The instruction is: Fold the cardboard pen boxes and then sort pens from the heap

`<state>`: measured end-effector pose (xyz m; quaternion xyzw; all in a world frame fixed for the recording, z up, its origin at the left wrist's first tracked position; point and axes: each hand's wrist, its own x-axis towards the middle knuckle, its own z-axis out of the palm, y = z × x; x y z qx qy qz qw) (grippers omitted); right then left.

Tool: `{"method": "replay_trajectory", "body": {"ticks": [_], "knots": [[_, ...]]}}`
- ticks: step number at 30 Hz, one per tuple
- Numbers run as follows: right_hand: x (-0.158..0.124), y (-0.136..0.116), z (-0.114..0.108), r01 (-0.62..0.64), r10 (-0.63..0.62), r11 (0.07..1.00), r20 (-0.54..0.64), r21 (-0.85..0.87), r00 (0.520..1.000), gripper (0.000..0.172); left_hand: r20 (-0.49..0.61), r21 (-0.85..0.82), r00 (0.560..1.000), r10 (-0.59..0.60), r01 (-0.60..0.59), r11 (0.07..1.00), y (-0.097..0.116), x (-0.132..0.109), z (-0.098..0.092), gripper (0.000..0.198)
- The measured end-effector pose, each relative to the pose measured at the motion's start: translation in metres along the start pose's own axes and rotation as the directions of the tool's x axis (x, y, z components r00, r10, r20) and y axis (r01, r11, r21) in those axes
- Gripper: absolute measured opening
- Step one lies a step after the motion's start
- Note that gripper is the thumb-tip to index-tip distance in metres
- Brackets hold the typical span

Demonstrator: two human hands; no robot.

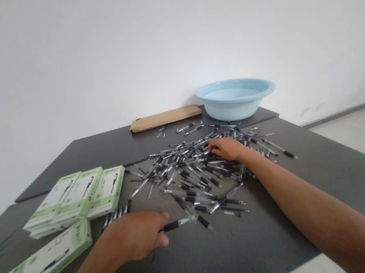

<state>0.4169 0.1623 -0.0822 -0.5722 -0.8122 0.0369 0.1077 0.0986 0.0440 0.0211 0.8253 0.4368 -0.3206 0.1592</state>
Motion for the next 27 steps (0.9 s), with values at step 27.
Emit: {"method": "replay_trajectory", "body": {"ticks": [27], "knots": [[0.000,-0.013,0.006,0.115,-0.116,0.990,0.001,0.078,0.993,0.030,0.007,0.039,1.000,0.020,-0.020,0.999,0.014,0.013,0.006,0.039]]}}
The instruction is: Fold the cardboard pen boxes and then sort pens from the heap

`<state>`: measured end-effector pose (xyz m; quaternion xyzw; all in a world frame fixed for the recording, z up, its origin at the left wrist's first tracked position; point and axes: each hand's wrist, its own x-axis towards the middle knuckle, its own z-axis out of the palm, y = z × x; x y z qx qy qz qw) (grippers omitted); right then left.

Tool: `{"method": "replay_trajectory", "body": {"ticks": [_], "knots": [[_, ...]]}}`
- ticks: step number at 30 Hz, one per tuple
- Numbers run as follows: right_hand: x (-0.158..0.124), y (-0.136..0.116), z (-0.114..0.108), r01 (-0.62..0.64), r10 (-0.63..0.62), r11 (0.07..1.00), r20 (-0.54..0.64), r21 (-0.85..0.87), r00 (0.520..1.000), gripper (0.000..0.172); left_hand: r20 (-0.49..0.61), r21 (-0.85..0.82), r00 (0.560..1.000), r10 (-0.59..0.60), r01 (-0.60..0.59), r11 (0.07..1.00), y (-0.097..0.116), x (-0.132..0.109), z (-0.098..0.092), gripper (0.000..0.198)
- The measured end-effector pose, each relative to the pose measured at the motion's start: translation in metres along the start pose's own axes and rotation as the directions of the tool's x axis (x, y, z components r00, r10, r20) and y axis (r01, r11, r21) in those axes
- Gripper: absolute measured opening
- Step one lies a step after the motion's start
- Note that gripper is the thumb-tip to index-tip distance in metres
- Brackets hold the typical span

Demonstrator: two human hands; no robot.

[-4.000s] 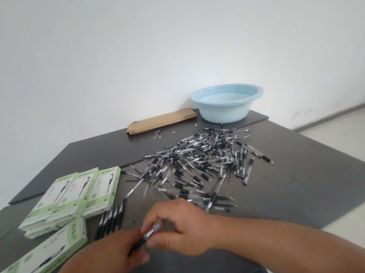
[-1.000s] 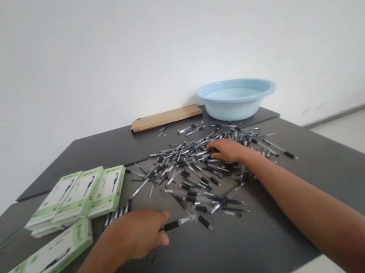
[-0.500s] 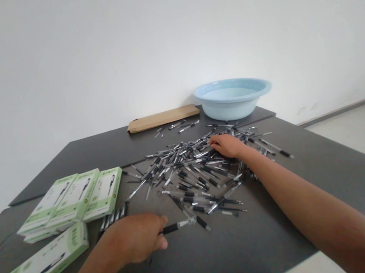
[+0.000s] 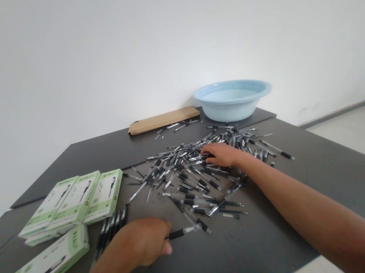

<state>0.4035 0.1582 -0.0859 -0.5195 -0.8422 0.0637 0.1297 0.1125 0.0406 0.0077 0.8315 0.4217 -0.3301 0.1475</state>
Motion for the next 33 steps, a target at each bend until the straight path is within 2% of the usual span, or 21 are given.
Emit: {"method": "replay_trajectory", "body": {"ticks": [6,15,22,24,29,33], "knots": [[0.002,-0.001,0.003,0.002,-0.002,1.000,-0.004,-0.009,1.000,0.026,0.027,-0.013,1.000,-0.011,0.011,1.000,0.000,0.002,-0.001,0.040],[0.001,-0.007,-0.003,0.013,-0.013,1.000,-0.008,-0.019,1.000,0.017,0.003,0.007,1.000,-0.010,0.010,1.000,0.002,-0.001,-0.001,0.037],[0.000,-0.031,-0.007,0.006,-0.006,0.998,0.000,-0.056,1.000,0.015,0.013,-0.008,1.000,-0.013,0.013,1.000,0.002,0.001,-0.001,0.038],[0.001,-0.043,-0.003,0.004,-0.005,0.998,-0.007,-0.061,1.000,0.021,0.014,-0.011,1.000,-0.010,0.010,1.000,0.002,0.001,-0.002,0.039],[0.001,-0.070,0.015,0.020,-0.020,0.998,0.005,-0.061,1.000,0.050,0.002,-0.016,1.000,-0.011,0.011,1.000,0.000,0.003,0.000,0.042],[0.000,-0.082,0.027,0.051,-0.050,0.997,0.021,-0.052,0.999,0.060,0.014,-0.025,1.000,0.001,-0.001,1.000,-0.002,0.006,0.002,0.044]]}}
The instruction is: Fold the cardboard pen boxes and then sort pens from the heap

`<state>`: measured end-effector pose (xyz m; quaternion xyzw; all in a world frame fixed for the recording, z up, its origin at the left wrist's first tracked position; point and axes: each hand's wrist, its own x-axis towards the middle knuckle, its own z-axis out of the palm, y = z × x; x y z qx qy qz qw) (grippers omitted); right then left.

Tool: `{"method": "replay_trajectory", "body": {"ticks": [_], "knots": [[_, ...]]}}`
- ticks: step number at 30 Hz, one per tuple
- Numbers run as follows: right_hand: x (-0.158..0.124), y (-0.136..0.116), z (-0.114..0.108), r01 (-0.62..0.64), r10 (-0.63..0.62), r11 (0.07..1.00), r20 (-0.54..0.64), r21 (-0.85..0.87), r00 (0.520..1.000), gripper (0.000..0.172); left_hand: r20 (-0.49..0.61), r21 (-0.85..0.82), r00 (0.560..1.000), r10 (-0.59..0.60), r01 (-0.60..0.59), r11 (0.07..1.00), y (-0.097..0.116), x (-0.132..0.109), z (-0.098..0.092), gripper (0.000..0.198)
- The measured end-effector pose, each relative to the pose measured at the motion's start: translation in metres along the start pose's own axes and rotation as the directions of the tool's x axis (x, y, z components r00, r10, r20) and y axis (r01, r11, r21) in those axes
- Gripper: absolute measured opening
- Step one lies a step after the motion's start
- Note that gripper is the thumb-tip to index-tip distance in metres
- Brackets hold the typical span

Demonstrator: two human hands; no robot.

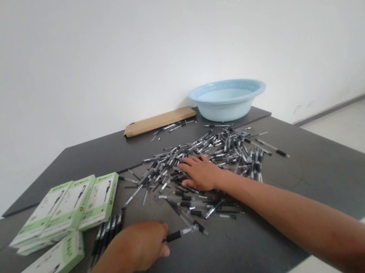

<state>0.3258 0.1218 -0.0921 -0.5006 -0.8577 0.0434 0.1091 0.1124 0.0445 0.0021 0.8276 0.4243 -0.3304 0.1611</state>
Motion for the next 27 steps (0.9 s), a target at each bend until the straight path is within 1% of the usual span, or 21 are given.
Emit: {"method": "replay_trajectory", "body": {"ticks": [4,7,9,12,15,17,19,21,22,24,27], "knots": [[0.000,-0.012,0.003,0.045,-0.046,0.998,0.024,0.031,0.999,0.065,0.002,-0.007,1.000,-0.013,0.013,1.000,0.002,-0.001,-0.002,0.044],[0.000,-0.020,0.000,0.078,-0.081,0.994,0.037,0.074,0.996,0.069,-0.004,0.010,1.000,-0.020,0.020,1.000,0.003,-0.002,-0.003,0.041],[0.000,-0.021,-0.003,0.085,-0.090,0.991,0.040,0.106,0.995,0.071,-0.005,0.012,1.000,-0.018,0.018,1.000,0.003,-0.002,-0.003,0.040],[-0.001,-0.013,-0.006,0.077,-0.083,0.988,0.040,0.134,0.996,0.068,-0.022,0.013,1.000,-0.006,0.006,1.000,0.001,0.000,-0.001,0.039],[0.000,0.003,-0.009,0.070,-0.078,0.985,0.041,0.154,0.996,0.060,-0.016,0.002,1.000,-0.002,0.002,1.000,0.000,0.001,0.001,0.038],[0.001,0.016,-0.013,0.080,-0.086,0.978,0.021,0.193,0.996,0.054,-0.008,-0.009,1.000,-0.006,0.006,1.000,0.000,0.001,0.001,0.038],[0.002,0.030,-0.021,0.058,-0.046,0.969,-0.059,0.239,0.997,0.049,-0.003,-0.011,1.000,-0.011,0.011,1.000,0.001,0.000,0.000,0.038],[0.002,0.044,-0.033,-0.025,0.076,0.963,-0.181,0.268,0.981,0.044,0.000,-0.006,1.000,-0.011,0.011,1.000,0.002,0.000,0.000,0.039],[0.001,0.051,-0.041,-0.077,0.147,0.958,-0.243,0.275,0.959,0.042,0.002,-0.004,1.000,-0.011,0.011,1.000,0.002,-0.001,-0.001,0.038],[-0.002,0.062,-0.056,-0.160,0.258,0.946,-0.358,0.281,0.897,0.038,0.000,-0.007,1.000,-0.014,0.014,1.000,0.003,-0.002,-0.002,0.038],[-0.009,0.072,-0.077,-0.205,0.324,0.937,-0.483,0.283,0.813,0.033,0.001,-0.010,1.000,-0.013,0.013,1.000,0.005,-0.004,-0.003,0.038]]}}
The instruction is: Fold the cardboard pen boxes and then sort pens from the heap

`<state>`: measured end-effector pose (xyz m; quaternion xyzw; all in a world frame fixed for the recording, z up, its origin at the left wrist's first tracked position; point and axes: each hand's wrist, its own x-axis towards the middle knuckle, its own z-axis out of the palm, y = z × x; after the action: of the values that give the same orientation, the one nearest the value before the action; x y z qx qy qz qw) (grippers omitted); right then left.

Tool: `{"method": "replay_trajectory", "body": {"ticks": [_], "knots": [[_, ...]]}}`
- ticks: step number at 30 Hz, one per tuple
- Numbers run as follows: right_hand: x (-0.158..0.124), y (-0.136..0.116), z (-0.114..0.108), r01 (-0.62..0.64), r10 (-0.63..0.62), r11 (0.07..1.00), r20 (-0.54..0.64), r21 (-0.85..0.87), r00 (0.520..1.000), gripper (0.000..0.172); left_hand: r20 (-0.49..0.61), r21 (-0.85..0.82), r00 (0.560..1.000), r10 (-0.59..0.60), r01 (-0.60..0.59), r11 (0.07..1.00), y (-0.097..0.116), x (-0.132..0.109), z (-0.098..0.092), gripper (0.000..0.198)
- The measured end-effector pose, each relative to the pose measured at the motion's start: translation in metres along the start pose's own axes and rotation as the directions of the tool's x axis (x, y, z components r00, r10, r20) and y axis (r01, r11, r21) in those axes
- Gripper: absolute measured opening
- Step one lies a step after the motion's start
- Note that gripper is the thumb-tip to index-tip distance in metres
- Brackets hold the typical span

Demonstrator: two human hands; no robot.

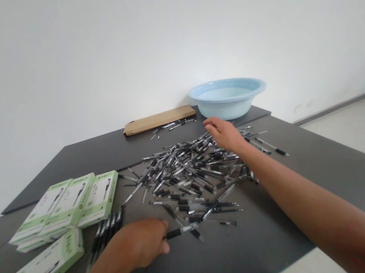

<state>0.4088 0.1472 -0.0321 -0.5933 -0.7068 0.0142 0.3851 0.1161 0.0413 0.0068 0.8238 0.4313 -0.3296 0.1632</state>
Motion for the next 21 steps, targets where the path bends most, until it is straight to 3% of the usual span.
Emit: {"method": "replay_trajectory", "body": {"ticks": [4,9,13,17,21], "knots": [[0.005,-0.002,-0.021,0.007,-0.001,0.995,-0.059,0.099,0.998,0.030,-0.006,0.014,1.000,0.012,-0.012,1.000,-0.002,0.001,0.003,0.035],[0.006,-0.012,-0.039,-0.001,0.007,0.950,-0.018,0.314,1.000,0.029,-0.014,0.027,1.000,0.016,-0.016,1.000,-0.008,0.007,0.008,0.036],[-0.001,-0.012,-0.052,0.043,-0.064,0.984,0.117,0.175,0.991,0.020,-0.019,0.033,0.999,0.027,-0.027,0.999,-0.008,0.008,0.008,0.033],[-0.015,0.005,-0.055,0.114,-0.110,0.993,0.428,0.016,0.897,0.015,-0.014,0.025,1.000,0.013,-0.013,1.000,-0.006,0.007,0.007,0.032],[-0.026,0.033,-0.053,0.068,0.010,0.986,0.470,-0.149,0.883,0.015,-0.011,0.004,1.000,-0.002,0.002,1.000,-0.005,0.007,0.007,0.034]]}}
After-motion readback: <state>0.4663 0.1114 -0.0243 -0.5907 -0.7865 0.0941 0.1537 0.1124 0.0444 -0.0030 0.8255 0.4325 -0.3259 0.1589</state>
